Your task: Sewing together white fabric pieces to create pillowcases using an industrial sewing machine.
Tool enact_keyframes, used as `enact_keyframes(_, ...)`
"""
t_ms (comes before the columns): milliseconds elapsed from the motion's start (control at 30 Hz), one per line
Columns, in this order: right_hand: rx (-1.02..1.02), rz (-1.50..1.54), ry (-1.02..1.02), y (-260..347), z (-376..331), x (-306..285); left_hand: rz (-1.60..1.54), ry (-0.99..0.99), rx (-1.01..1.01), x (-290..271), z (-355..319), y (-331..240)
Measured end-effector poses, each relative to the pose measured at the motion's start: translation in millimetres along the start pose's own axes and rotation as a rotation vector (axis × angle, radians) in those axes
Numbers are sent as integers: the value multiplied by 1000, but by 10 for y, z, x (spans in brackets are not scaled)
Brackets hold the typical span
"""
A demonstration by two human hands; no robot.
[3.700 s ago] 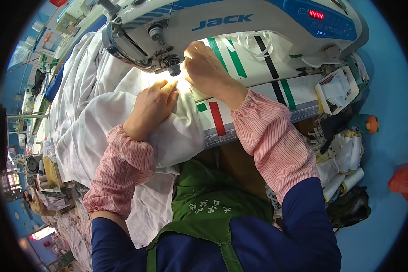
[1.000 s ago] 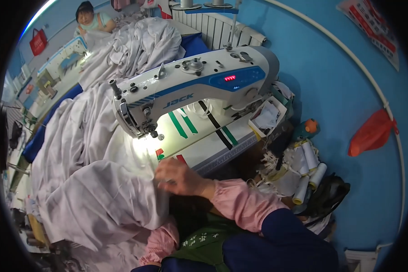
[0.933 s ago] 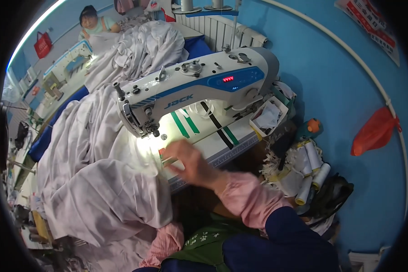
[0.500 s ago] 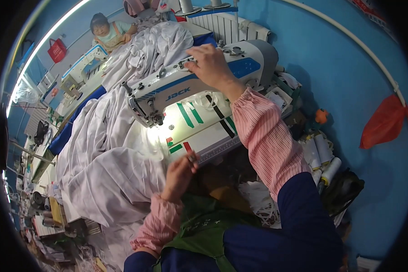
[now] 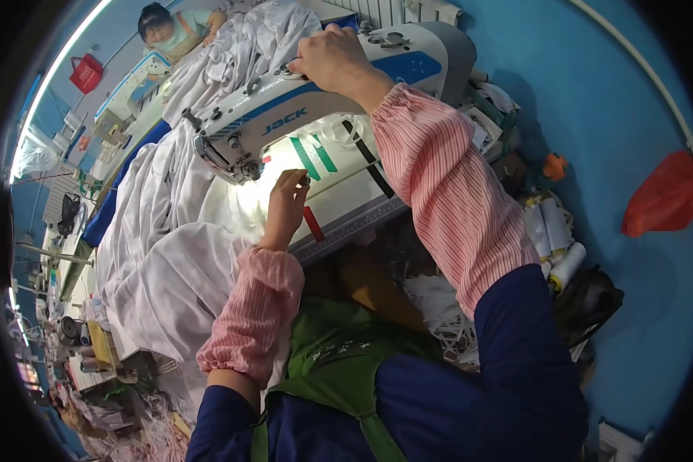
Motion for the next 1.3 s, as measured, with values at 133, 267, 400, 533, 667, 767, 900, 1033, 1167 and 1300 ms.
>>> enact_keyframes(133,-96,-80,-90,121,117,-159,507,108,223,95,34,-2)
enact_keyframes(267,12,543,57,47,226,-514,285,13,55,-97,26,42)
enact_keyframes(400,-189,578,63,636,-488,-708,-615,-202,-351,-141,-231,94)
enact_keyframes(533,-288,431,124,982,-1478,-484,-1460,-155,-385,130,-440,-374)
enact_keyframes(667,-228,379,14,880,-1694,-534,-1438,-151,-380,232,-457,-603)
enact_keyframes(767,-263,431,35,913,-1663,-653,-1346,-47,-260,262,-382,-804)
enact_keyframes(900,-235,495,114,843,-1619,-726,-1222,-166,-317,159,-394,-738)
enact_keyframes(1033,-222,501,119,760,-1593,-728,-1142,-174,-310,106,-397,-772)
enact_keyframes(1167,-183,464,73,734,-1563,-745,-1166,-182,-304,97,-384,-809)
enact_keyframes(1300,-149,531,81,687,-1528,-714,-1099,-83,-289,119,-331,-880)
Point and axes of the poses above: each hand's wrist, its own z-axis towards the middle knuckle, its own x-axis out of the palm, y = z × x, the point moved 10 cm from there along z, towards the middle knuckle, and after that the axes turned 5 degrees about x, right-handed, at the moved point
